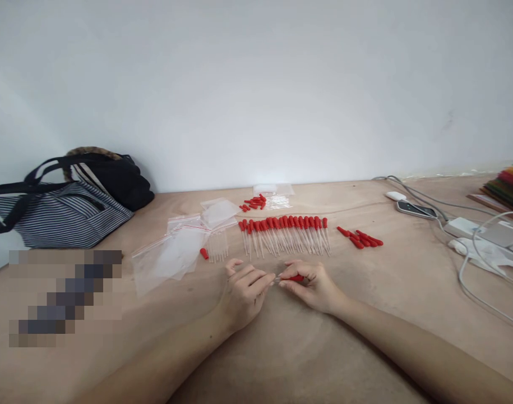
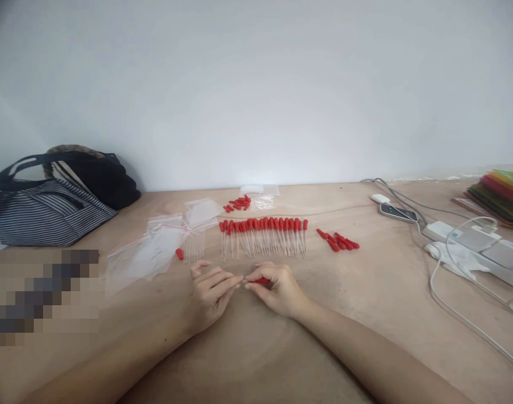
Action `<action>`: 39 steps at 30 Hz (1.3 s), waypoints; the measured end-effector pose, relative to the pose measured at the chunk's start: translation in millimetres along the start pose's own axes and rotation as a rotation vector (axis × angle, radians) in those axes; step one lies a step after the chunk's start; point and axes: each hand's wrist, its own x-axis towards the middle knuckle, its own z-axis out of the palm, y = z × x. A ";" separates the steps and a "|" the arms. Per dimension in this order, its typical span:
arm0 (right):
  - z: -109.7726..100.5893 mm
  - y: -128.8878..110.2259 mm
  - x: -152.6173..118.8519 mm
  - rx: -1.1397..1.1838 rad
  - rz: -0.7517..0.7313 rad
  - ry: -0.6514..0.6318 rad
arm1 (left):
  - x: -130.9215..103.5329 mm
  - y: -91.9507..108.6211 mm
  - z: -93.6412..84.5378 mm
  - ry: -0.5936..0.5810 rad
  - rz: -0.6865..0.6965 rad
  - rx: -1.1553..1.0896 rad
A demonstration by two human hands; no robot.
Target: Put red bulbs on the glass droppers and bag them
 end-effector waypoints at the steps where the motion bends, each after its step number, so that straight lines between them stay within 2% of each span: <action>1: 0.5 -1.1 0.4 -0.003 0.008 0.008 | 0.8 0.8 -0.4 0.001 -0.004 -0.003; 6: -1.9 -7.5 3.4 0.017 0.129 0.048 | 7.4 7.7 -4.2 -0.035 -0.049 -0.016; 9: -10.8 -6.3 4.8 -0.055 0.118 0.110 | 12.0 4.4 -7.8 -0.113 -0.161 -0.028; 11: -19.9 -1.3 4.6 -0.135 0.125 0.174 | 16.5 -5.7 -10.6 -0.204 -0.327 -0.092; 15: -37.9 13.3 2.8 -0.201 0.190 0.266 | 32.0 -40.7 -15.4 -0.373 -0.783 -0.321; 16: -40.8 16.0 2.6 -0.208 0.199 0.275 | 36.6 -50.1 -16.0 -0.429 -0.865 -0.308; 17: -42.9 17.9 2.5 -0.213 0.205 0.280 | 41.1 -59.0 -16.1 -0.461 -0.889 -0.299; 20: -44.2 18.0 2.8 -0.219 0.212 0.276 | 52.5 -80.0 -14.2 -0.509 -0.943 -0.230; 24: -41.8 12.1 3.2 -0.237 0.189 0.261 | 63.5 -93.0 -8.3 -0.557 -0.969 -0.084; 31: -42.6 9.9 2.7 -0.266 0.154 0.246 | 72.2 -93.2 1.4 -0.578 -0.945 0.146; 39: -42.1 8.2 2.2 -0.268 0.146 0.246 | 72.4 -89.6 4.1 -0.596 -0.907 0.218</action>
